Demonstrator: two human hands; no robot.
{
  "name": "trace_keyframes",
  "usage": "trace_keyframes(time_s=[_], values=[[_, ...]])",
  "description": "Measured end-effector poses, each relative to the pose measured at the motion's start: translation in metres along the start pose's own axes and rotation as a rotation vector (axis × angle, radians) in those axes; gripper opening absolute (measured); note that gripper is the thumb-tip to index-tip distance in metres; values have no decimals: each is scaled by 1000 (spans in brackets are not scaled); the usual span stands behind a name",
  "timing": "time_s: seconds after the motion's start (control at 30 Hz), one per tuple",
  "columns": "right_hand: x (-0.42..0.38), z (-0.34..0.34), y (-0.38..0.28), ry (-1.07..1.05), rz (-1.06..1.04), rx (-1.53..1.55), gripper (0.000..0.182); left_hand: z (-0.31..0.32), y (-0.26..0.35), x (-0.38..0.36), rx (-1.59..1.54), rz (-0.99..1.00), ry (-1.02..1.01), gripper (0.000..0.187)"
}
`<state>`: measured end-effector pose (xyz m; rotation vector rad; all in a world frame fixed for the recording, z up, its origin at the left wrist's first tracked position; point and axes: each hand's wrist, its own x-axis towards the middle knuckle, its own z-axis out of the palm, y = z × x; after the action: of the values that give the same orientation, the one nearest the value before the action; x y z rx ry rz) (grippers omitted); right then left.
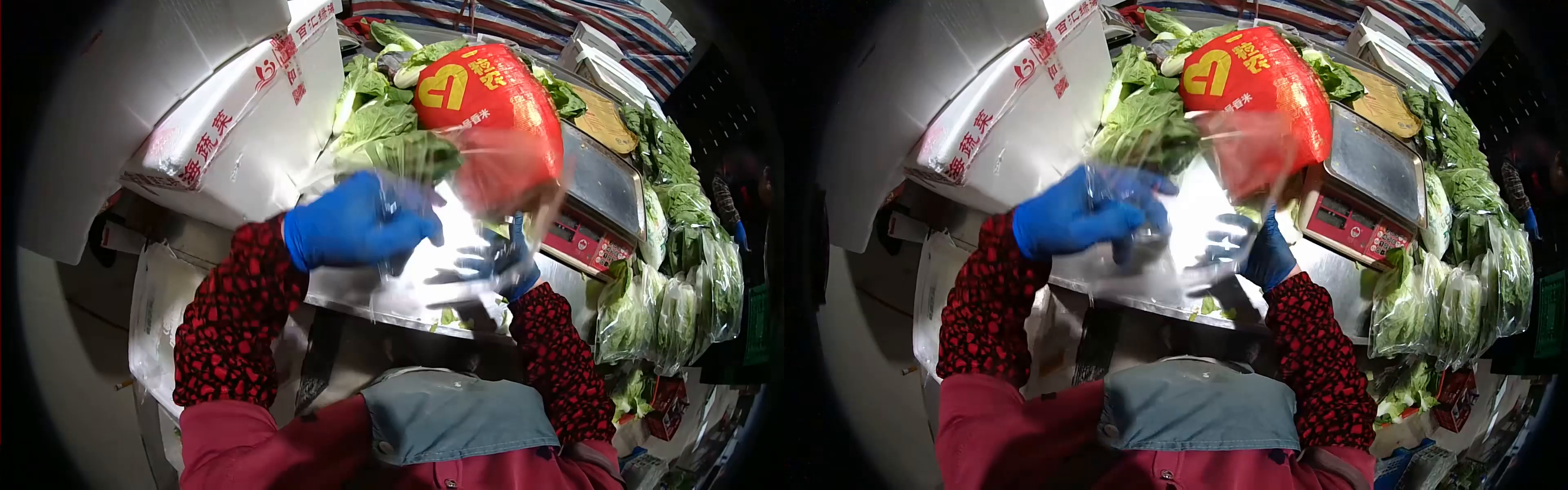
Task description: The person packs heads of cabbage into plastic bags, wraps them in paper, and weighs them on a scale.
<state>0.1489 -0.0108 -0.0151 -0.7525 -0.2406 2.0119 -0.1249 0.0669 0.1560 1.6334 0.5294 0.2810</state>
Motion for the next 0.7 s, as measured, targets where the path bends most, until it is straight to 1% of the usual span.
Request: trace_keyframes(time_s=[0.07,0.1,0.17,0.2,0.23,0.27,0.3,0.33,0.37,0.4,0.43,0.47,0.5,0.53,0.57,0.6,0.67,0.7], values=[[-16,39,16,-110,-46,-122,90,38,-41,-27,-74,-51,-1,23],[4,9,29,-230,-10,-16,90,53,-72,-39,-29,-43,2,22],[8,10,41,-197,57,-16,84,93,-136,-68,-185,-39,134,23],[13,-9,51,-81,122,-74,79,111,-167,-83,-242,-169,145,22],[9,-8,61,31,102,-148,76,128,-189,-96,-300,-300,152,22],[-1,-3,67,21,117,-221,74,140,-198,-106,-164,-228,208,21],[-12,3,69,11,131,-296,72,151,-208,-115,-176,-234,214,21],[-23,7,75,70,124,-268,70,164,-220,-124,-116,-324,287,21],[-29,-2,82,156,83,-457,70,178,-226,-132,-59,-421,354,22],[-34,-15,92,240,43,-642,70,185,-218,-136,-119,-452,395,23],[-44,-32,105,246,34,-711,55,190,-219,-139,-132,-471,395,23],[-53,-48,115,237,7,-843,43,195,-220,-143,-133,-431,422,24],[-63,-46,122,227,-19,-972,32,201,-222,-147,-133,-395,445,24],[-81,-44,121,280,52,-825,14,205,-224,-151,-178,-402,457,25],[-85,-70,127,327,-13,-891,9,208,-226,-153,-222,-405,473,25],[-96,-74,126,369,-34,-812,7,210,-222,-155,-193,-407,497,26],[-116,-91,122,463,-18,-931,8,215,-237,-161,-270,-436,516,26],[-124,-93,118,513,-27,-973,9,216,-217,-158,-282,-418,533,26]])
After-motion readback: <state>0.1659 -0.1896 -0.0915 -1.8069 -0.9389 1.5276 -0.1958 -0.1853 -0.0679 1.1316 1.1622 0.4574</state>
